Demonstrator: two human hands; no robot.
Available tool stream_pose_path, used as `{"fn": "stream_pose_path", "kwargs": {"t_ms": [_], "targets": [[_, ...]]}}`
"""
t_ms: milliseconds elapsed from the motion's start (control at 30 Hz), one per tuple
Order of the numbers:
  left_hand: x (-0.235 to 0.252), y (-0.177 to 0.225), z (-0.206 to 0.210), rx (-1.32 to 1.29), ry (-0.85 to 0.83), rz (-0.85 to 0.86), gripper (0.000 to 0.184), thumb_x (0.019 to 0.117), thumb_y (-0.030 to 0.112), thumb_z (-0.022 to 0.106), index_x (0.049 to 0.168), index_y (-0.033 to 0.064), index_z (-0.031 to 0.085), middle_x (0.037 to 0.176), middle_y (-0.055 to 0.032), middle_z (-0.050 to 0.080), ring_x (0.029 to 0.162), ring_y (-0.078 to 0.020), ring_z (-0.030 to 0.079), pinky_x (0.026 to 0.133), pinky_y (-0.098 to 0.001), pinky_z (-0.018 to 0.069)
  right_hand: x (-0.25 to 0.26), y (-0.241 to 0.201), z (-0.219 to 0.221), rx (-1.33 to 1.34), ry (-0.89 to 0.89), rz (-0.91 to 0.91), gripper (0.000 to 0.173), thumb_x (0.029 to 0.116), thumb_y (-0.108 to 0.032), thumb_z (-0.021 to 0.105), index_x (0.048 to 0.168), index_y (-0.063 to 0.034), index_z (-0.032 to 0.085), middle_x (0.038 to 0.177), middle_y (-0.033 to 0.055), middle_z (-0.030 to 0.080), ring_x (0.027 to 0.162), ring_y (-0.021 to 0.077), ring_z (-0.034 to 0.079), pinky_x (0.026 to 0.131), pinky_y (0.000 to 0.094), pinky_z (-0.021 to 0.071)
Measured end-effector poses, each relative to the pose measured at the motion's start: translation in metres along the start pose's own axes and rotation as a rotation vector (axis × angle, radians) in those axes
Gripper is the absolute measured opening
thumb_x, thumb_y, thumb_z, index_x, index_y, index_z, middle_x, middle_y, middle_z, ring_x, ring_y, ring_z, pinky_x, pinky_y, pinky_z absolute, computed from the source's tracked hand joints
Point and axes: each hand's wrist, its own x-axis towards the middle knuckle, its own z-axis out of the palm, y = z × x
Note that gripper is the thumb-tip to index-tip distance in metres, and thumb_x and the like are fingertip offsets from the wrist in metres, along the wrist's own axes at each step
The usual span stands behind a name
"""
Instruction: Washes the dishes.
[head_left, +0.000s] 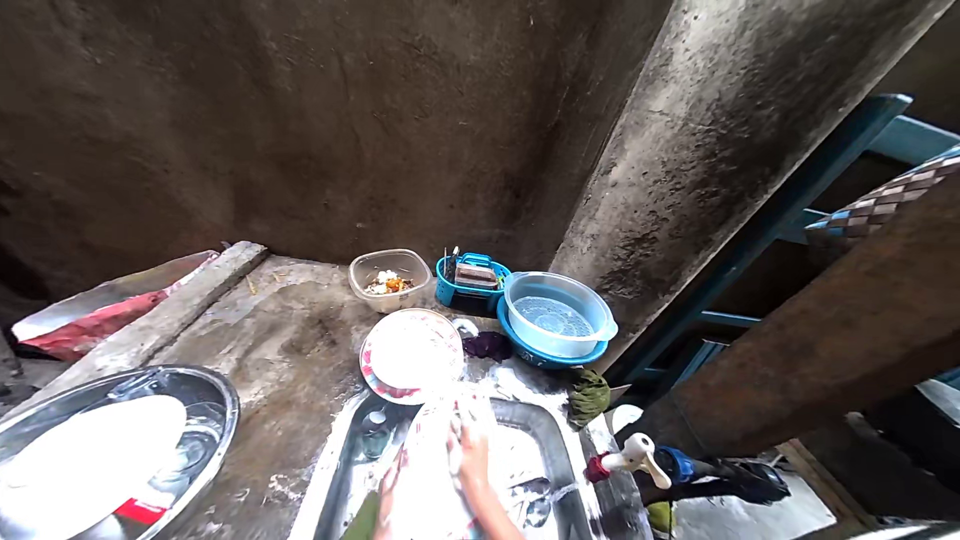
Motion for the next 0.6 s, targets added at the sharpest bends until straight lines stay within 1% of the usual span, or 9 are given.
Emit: {"fn": "stream_pose_path", "kwargs": {"t_ms": [67,167,200,267,367,433,467,500,600], "targets": [[0.003,0.003,0.007,-0.02,0.011,0.008,0.042,0.111,0.014,0.033,0.144,-0.0098,0.043,0.133,-0.0186,0.057,0.113,-0.0093,0.058,0.099,-0.0266,0.0483,-0.009,-0.046,0.013,0.225,-0.045,0.119,0.035,0.0938,-0.007,0.062,0.122,0.0124,0.066,0.114,0.0292,0.069,0.109,0.0396,0.067,0.099,0.0535,0.0513],[0.018,0.021,0.003,-0.04,0.018,0.046,0.044,0.112,0.017,0.029,0.148,-0.0054,0.04,0.133,-0.0148,0.057,0.109,-0.0081,0.059,0.093,-0.0256,0.0492,-0.054,-0.08,0.0,0.2,-0.35,0.219,0.037,0.1016,-0.006,0.053,0.132,0.0137,0.059,0.125,0.0332,0.064,0.12,0.0446,0.063,0.107,0.0566,0.0455],[0.021,0.024,-0.004,-0.064,-0.016,0.065,0.046,0.1119,0.017,0.027,0.152,-0.0043,0.035,0.146,-0.0159,0.051,0.122,-0.0091,0.055,0.103,-0.0268,0.0462,-0.068,-0.073,-0.009,0.109,-0.388,0.204,0.037,0.1,-0.004,0.055,0.133,0.0122,0.06,0.127,0.0323,0.065,0.121,0.0454,0.062,0.109,0.0576,0.0452],[0.022,0.021,-0.009,-0.099,-0.047,0.079,0.047,0.1114,0.016,0.025,0.154,-0.0037,0.032,0.153,-0.0158,0.045,0.131,-0.009,0.051,0.109,-0.0269,0.0427,-0.071,-0.037,-0.025,-0.063,-0.417,0.278,0.032,0.0992,-0.006,0.058,0.127,0.0089,0.065,0.12,0.0314,0.068,0.116,0.0469,0.065,0.104,0.0602,0.0473],[0.007,0.001,0.0,-0.127,-0.063,-0.02,0.046,0.1114,0.011,0.025,0.154,-0.0053,0.029,0.153,-0.0187,0.042,0.131,-0.0115,0.049,0.109,-0.0283,0.0411,-0.025,0.01,-0.023,-0.191,-0.133,0.192,0.033,0.0981,-0.012,0.061,0.124,0.0077,0.068,0.116,0.0294,0.07,0.109,0.0465,0.068,0.097,0.0597,0.0516],[0.0,-0.008,0.013,-0.15,-0.062,-0.077,0.045,0.112,0.013,0.026,0.154,-0.0035,0.03,0.148,-0.0161,0.047,0.123,-0.0081,0.053,0.103,-0.0257,0.0447,0.004,0.005,-0.006,-0.02,0.083,0.073,0.034,0.0936,-0.008,0.064,0.123,0.0087,0.069,0.115,0.0273,0.072,0.107,0.0434,0.07,0.096,0.058,0.0534],[0.001,-0.009,0.017,-0.167,-0.054,-0.083,0.045,0.1123,0.015,0.027,0.153,-0.0024,0.032,0.144,-0.0147,0.05,0.119,-0.0075,0.055,0.1,-0.0257,0.0468,0.007,-0.011,0.003,0.115,0.073,0.066,0.031,0.0938,-0.006,0.063,0.12,0.0095,0.069,0.111,0.0265,0.072,0.104,0.0405,0.07,0.095,0.0559,0.0536],[0.005,-0.007,0.019,-0.172,-0.044,-0.069,0.044,0.1126,0.017,0.027,0.151,-0.0021,0.035,0.138,-0.0137,0.055,0.114,-0.0078,0.057,0.097,-0.0262,0.0489,0.002,-0.031,0.008,0.217,-0.009,0.084,0.03,0.0951,-0.007,0.061,0.118,0.0106,0.069,0.109,0.0273,0.071,0.104,0.0392,0.069,0.096,0.0545,0.0527],[0.014,0.013,0.015,-0.128,0.013,-0.005,0.04,0.1129,0.02,0.027,0.143,-0.0007,0.043,0.111,-0.0061,0.06,0.09,-0.0036,0.059,0.08,-0.0223,0.0509,-0.04,-0.062,-0.008,0.235,-0.387,0.047,0.041,0.1014,-0.012,0.054,0.137,0.0076,0.059,0.13,0.0288,0.064,0.12,0.0408,0.063,0.104,0.057,0.0481]]}}
